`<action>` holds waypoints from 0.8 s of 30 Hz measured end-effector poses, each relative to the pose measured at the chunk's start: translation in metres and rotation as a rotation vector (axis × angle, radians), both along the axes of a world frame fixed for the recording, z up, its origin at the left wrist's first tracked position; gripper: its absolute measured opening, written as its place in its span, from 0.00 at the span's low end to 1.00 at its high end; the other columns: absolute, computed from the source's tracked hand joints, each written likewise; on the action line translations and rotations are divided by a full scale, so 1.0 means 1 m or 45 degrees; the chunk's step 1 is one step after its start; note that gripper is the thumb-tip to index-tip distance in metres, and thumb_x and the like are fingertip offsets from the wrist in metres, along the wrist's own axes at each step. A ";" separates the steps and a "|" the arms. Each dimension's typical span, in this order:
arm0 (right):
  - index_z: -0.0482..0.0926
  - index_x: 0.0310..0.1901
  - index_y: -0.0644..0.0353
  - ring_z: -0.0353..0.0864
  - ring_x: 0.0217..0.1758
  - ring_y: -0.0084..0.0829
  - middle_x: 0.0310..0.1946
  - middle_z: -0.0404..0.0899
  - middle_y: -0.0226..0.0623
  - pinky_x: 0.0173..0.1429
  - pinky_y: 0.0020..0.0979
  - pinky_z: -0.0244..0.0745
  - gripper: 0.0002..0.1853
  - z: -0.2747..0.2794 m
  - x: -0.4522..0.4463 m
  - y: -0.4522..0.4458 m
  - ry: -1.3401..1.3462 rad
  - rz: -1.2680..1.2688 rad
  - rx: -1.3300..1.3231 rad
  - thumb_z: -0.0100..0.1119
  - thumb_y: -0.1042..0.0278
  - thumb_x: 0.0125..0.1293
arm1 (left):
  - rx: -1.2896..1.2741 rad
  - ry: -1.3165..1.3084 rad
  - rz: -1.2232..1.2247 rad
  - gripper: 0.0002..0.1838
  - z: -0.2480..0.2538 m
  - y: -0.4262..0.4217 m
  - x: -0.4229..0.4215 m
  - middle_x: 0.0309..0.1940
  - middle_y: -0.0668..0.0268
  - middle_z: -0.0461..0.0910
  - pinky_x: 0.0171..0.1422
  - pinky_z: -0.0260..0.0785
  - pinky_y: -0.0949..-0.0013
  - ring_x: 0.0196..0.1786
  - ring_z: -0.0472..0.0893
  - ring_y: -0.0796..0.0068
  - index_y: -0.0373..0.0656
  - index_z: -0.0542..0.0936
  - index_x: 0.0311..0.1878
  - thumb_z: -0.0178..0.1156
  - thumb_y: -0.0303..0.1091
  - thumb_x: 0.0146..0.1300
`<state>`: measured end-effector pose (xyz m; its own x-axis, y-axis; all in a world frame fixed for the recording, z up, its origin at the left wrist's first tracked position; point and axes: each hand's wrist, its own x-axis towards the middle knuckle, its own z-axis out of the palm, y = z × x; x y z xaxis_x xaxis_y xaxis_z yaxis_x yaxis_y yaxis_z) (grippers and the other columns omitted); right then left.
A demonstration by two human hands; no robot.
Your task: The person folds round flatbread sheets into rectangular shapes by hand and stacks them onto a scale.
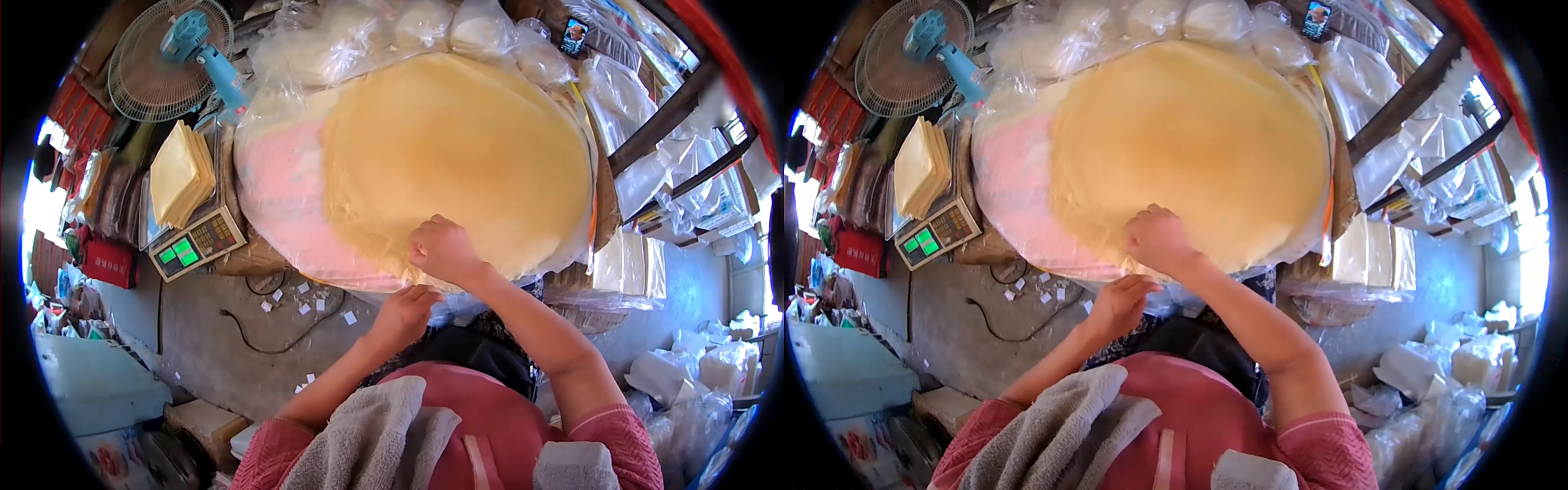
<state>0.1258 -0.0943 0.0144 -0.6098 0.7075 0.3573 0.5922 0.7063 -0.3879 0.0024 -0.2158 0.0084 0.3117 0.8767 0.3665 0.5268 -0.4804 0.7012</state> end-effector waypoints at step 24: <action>0.81 0.25 0.55 0.77 0.35 0.37 0.26 0.82 0.31 0.43 0.36 0.73 0.04 0.009 0.012 0.007 0.159 0.060 -0.222 0.64 0.67 0.51 | -0.828 -0.877 0.717 0.09 0.010 0.067 -0.034 0.24 0.64 0.80 0.21 0.69 0.77 0.19 0.77 0.79 0.35 0.77 0.38 0.55 0.31 0.69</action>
<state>0.1380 -0.0872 0.0231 -0.6023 0.7369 0.3068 0.4996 0.6478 -0.5752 -0.0316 -0.1484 0.0180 -0.2869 0.9178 -0.2745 -0.0466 0.2729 0.9609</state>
